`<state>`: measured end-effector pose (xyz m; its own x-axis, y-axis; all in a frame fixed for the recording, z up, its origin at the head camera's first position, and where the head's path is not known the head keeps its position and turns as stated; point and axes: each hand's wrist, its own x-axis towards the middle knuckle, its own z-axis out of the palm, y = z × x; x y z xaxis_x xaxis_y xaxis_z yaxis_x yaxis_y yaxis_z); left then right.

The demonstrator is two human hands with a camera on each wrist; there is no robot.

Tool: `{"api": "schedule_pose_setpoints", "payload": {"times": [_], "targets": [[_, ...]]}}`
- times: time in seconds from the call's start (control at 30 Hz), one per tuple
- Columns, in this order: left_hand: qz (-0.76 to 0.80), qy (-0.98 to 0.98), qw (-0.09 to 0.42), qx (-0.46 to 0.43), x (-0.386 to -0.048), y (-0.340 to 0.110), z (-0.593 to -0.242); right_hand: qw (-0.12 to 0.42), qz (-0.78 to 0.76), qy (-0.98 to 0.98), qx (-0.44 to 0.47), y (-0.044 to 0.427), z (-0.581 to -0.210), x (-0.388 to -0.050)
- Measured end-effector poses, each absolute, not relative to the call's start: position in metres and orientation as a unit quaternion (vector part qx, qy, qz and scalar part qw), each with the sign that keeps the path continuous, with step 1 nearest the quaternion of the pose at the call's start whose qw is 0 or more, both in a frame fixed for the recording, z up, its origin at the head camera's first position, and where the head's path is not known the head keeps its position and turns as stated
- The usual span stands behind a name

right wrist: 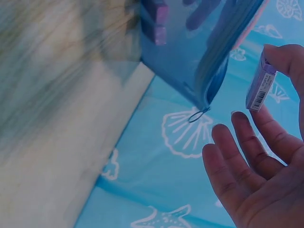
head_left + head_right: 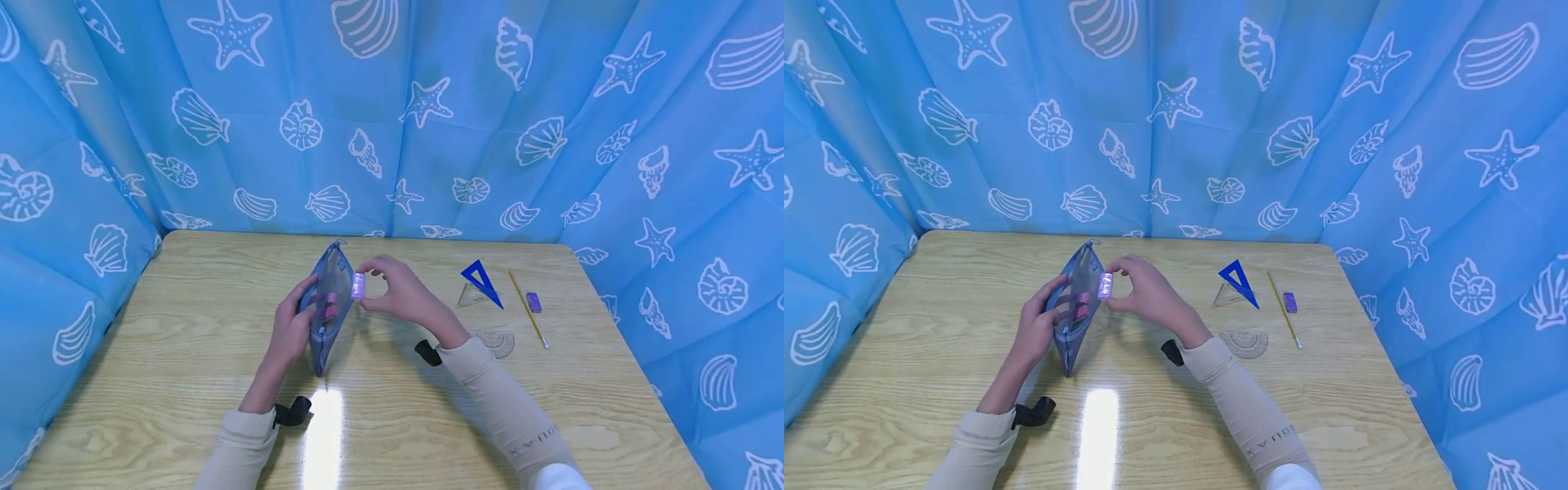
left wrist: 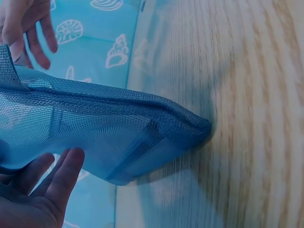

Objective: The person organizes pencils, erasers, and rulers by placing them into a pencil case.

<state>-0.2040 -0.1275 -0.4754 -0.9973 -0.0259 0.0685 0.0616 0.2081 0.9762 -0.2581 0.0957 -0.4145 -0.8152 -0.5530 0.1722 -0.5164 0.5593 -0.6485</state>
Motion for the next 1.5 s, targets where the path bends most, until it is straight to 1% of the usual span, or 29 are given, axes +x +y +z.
{"api": "schedule_pose_setpoints", "payload": {"times": [0.33, 0.6, 0.83, 1.17, 1.37, 1.5], "targets": [[-0.615, -0.788, 0.042, -0.017, -0.204, -0.127, -0.475, 0.042, -0.286, 0.899, -0.33, 0.075, -0.4, -0.26], [-0.617, -0.785, 0.053, -0.024, -0.204, -0.128, -0.477, 0.069, -0.249, 0.906, -0.336, 0.065, -0.396, -0.259], [-0.618, -0.783, 0.059, -0.028, -0.205, -0.13, -0.479, 0.064, -0.22, 0.911, -0.344, 0.059, -0.395, -0.258], [-0.622, -0.781, 0.051, -0.023, -0.205, -0.13, -0.478, 0.079, -0.177, 0.916, -0.352, 0.048, -0.396, -0.262], [-0.621, -0.782, 0.049, -0.021, -0.203, -0.131, -0.476, 0.098, -0.19, 0.908, -0.359, 0.045, -0.397, -0.261], [-0.619, -0.783, 0.052, -0.021, -0.202, -0.131, -0.475, 0.092, -0.217, 0.902, -0.363, 0.05, -0.398, -0.26]]}}
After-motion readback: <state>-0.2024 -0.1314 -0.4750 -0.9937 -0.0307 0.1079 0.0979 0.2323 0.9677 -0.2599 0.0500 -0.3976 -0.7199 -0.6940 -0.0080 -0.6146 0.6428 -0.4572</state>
